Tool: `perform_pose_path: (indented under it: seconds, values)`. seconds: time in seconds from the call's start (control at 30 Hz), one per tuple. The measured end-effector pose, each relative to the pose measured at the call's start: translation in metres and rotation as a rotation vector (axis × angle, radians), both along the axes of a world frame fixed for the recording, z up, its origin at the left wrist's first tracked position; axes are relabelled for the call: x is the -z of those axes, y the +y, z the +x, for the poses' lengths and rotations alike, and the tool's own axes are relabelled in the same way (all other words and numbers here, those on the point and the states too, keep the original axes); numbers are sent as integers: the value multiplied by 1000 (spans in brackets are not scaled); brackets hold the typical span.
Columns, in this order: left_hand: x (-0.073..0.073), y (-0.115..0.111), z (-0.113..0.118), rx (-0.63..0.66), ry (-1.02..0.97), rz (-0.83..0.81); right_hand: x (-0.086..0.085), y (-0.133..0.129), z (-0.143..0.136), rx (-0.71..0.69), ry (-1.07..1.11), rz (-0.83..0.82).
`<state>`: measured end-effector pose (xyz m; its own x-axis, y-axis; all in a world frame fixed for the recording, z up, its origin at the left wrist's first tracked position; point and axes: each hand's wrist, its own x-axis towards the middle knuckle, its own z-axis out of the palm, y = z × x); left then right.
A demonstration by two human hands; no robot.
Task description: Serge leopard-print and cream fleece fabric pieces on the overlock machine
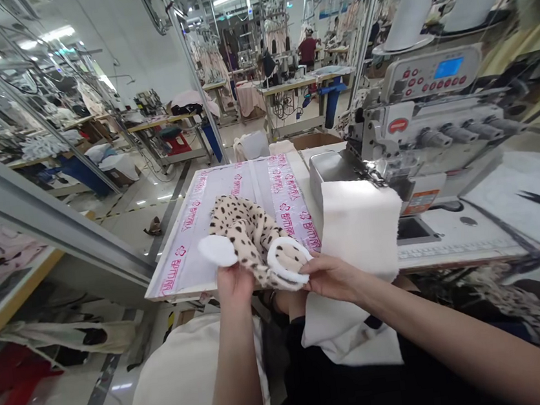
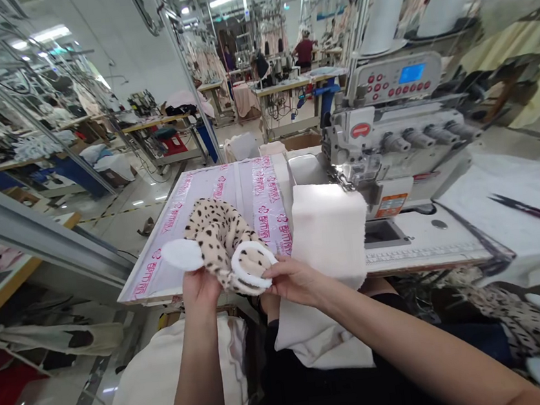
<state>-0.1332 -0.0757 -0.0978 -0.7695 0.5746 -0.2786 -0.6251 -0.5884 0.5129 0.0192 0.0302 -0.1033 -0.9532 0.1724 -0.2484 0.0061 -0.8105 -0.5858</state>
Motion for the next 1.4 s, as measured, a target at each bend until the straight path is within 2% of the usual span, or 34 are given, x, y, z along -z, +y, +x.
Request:
perform_pose_path:
  seconds: [0.07, 0.17, 0.27, 0.4, 0.53, 0.87, 1.0, 1.07, 1.1, 1.13, 1.27, 1.3, 1.33, 1.4]
  values:
    - [-1, -4, 0, -27, 44, -24, 0, 0, 2, 2, -3, 22]
    - [4, -17, 5, -111, 239, -119, 1, 1, 5, 38, -41, 77]
    - [15, -29, 11, -261, 394, -237, 3, 4, 6, 191, -66, 176]
    - [28, -41, 12, -402, 420, -288, 9, 5, 4, 350, -53, 220]
    - [34, -44, 12, -425, 430, -296, 11, 5, 3, 373, -52, 251]
    - [30, -43, 19, -433, 465, -267, 11, 5, 5, 360, -80, 209]
    - [29, -43, 19, -417, 476, -275, 14, 7, 6, 322, -78, 286]
    - [27, -43, 20, -417, 481, -280, 14, 7, 11, 297, -72, 407]
    - [26, -43, 22, -420, 483, -286, 13, 5, 14, 295, -66, 521]
    - [23, -43, 24, -423, 485, -296, 10, 3, 18, 307, -62, 682]
    - [14, -36, 44, -407, 525, -339, -8, -16, 32, 458, -6, 1539]
    - [12, -34, 53, -388, 548, -357, -12, -21, 32, 455, 46, 1688]
    - [11, -32, 63, -356, 585, -385, -16, -26, 30, 421, 113, 1786]
    - [10, -28, 81, -250, 734, -471, -20, -31, 21, 344, 231, 1859]
